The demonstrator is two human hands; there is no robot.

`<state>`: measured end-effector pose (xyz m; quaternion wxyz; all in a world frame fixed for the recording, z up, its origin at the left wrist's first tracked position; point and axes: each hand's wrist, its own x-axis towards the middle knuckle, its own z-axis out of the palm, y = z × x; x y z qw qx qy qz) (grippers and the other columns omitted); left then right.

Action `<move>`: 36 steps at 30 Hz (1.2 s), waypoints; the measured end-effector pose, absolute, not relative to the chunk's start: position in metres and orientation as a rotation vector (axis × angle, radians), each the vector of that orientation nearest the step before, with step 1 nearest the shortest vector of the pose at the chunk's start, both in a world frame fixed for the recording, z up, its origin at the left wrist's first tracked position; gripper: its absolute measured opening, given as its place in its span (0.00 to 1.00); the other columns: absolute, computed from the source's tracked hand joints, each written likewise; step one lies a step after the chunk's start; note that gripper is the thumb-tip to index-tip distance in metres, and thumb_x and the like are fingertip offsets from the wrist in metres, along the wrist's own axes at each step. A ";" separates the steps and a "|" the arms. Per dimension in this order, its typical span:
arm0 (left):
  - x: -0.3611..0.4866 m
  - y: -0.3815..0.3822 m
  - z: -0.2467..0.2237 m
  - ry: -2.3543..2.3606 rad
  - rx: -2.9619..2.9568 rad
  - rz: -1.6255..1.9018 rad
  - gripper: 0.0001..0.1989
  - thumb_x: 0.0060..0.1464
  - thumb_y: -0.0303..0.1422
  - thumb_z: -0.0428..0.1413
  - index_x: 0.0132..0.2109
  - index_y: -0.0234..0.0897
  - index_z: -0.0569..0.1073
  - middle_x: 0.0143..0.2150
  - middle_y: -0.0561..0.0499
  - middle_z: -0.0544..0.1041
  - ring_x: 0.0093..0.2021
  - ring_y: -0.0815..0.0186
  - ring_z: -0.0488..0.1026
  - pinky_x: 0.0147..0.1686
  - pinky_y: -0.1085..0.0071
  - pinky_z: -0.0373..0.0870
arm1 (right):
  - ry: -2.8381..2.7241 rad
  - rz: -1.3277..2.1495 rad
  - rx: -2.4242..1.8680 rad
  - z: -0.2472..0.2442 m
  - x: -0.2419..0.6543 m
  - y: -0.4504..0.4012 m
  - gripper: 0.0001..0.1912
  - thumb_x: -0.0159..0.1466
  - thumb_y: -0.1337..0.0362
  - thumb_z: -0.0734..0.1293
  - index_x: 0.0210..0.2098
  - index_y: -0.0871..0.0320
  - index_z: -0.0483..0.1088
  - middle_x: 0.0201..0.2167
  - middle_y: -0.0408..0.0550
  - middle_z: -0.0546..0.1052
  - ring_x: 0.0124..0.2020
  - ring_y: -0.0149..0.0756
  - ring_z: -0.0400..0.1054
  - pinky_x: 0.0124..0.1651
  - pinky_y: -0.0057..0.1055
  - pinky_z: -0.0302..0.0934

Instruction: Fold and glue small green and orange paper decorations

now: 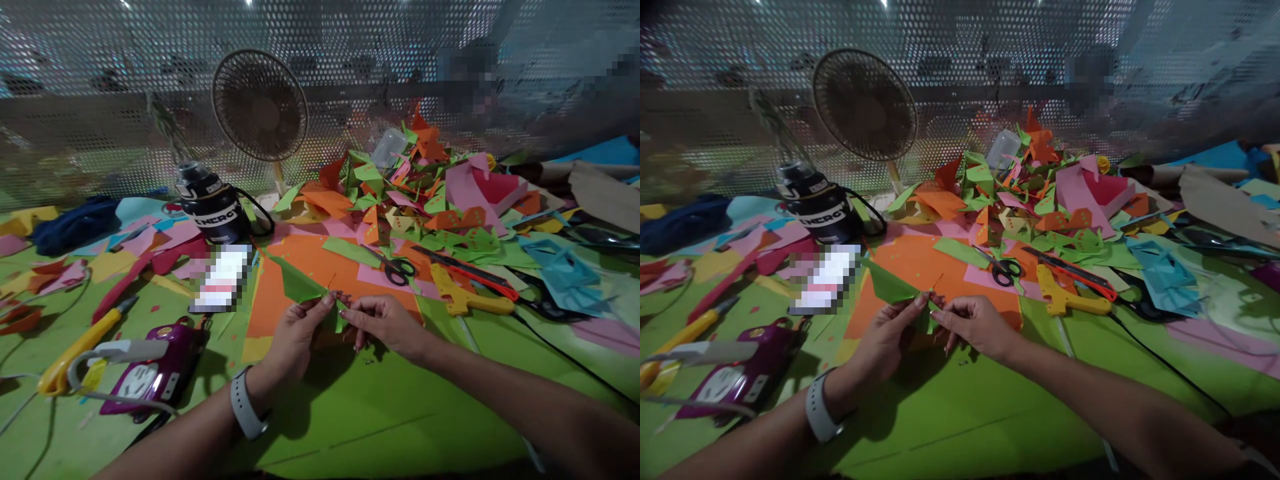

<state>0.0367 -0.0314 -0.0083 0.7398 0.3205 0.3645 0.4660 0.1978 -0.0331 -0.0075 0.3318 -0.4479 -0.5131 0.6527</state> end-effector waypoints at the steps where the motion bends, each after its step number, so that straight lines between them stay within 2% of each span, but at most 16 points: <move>1: 0.037 -0.031 -0.009 0.803 0.692 1.016 0.10 0.45 0.36 0.66 0.34 0.35 0.80 0.31 0.50 0.81 0.28 0.68 0.74 0.31 0.72 0.71 | -1.332 1.710 -1.175 -0.008 0.198 -0.033 0.23 0.53 0.44 0.71 0.25 0.60 0.71 0.21 0.43 0.76 0.16 0.24 0.68 0.19 0.22 0.54; 6: 0.036 -0.032 -0.012 0.841 0.631 1.002 0.10 0.44 0.36 0.67 0.34 0.35 0.79 0.32 0.50 0.81 0.29 0.69 0.75 0.30 0.74 0.70 | -1.294 1.709 -1.204 -0.009 0.200 -0.033 0.22 0.53 0.45 0.71 0.25 0.60 0.70 0.21 0.44 0.76 0.16 0.24 0.68 0.18 0.22 0.54; 10: 0.035 -0.033 -0.009 0.789 0.680 0.971 0.12 0.44 0.34 0.66 0.37 0.35 0.79 0.36 0.47 0.82 0.34 0.64 0.77 0.35 0.70 0.71 | -1.258 1.714 -1.203 -0.007 0.200 -0.032 0.23 0.52 0.44 0.71 0.24 0.60 0.69 0.19 0.42 0.75 0.15 0.24 0.67 0.17 0.21 0.54; 13: 0.035 -0.034 -0.008 0.771 0.695 0.961 0.12 0.45 0.34 0.66 0.39 0.36 0.79 0.37 0.47 0.82 0.34 0.64 0.77 0.35 0.69 0.72 | -1.242 1.707 -1.206 -0.006 0.200 -0.032 0.23 0.51 0.44 0.71 0.24 0.60 0.69 0.18 0.40 0.74 0.14 0.23 0.67 0.17 0.21 0.55; 22: 0.037 -0.035 -0.006 0.757 0.680 0.956 0.09 0.45 0.33 0.66 0.36 0.36 0.80 0.33 0.49 0.82 0.31 0.66 0.76 0.34 0.71 0.71 | -1.262 1.689 -1.206 -0.007 0.201 -0.033 0.22 0.51 0.45 0.72 0.24 0.60 0.70 0.19 0.41 0.75 0.15 0.24 0.68 0.17 0.21 0.57; 28: 0.037 -0.035 -0.005 0.749 0.697 0.991 0.08 0.45 0.33 0.66 0.36 0.37 0.80 0.37 0.49 0.82 0.37 0.64 0.77 0.38 0.71 0.71 | -1.235 1.693 -1.181 -0.005 0.201 -0.033 0.21 0.52 0.47 0.72 0.24 0.60 0.71 0.20 0.41 0.75 0.15 0.23 0.68 0.17 0.20 0.59; 32: 0.037 -0.036 -0.006 0.742 0.697 0.978 0.07 0.47 0.33 0.65 0.36 0.37 0.79 0.37 0.48 0.82 0.37 0.65 0.77 0.38 0.71 0.71 | -1.229 1.705 -1.154 -0.007 0.202 -0.032 0.18 0.52 0.51 0.73 0.24 0.60 0.71 0.20 0.40 0.75 0.15 0.24 0.68 0.17 0.20 0.60; 36: 0.036 -0.036 -0.009 0.761 0.694 0.980 0.07 0.48 0.32 0.64 0.36 0.37 0.80 0.36 0.49 0.82 0.35 0.66 0.76 0.39 0.72 0.70 | -1.220 1.707 -1.142 -0.008 0.202 -0.032 0.19 0.51 0.50 0.74 0.24 0.60 0.71 0.20 0.40 0.74 0.15 0.24 0.68 0.17 0.19 0.60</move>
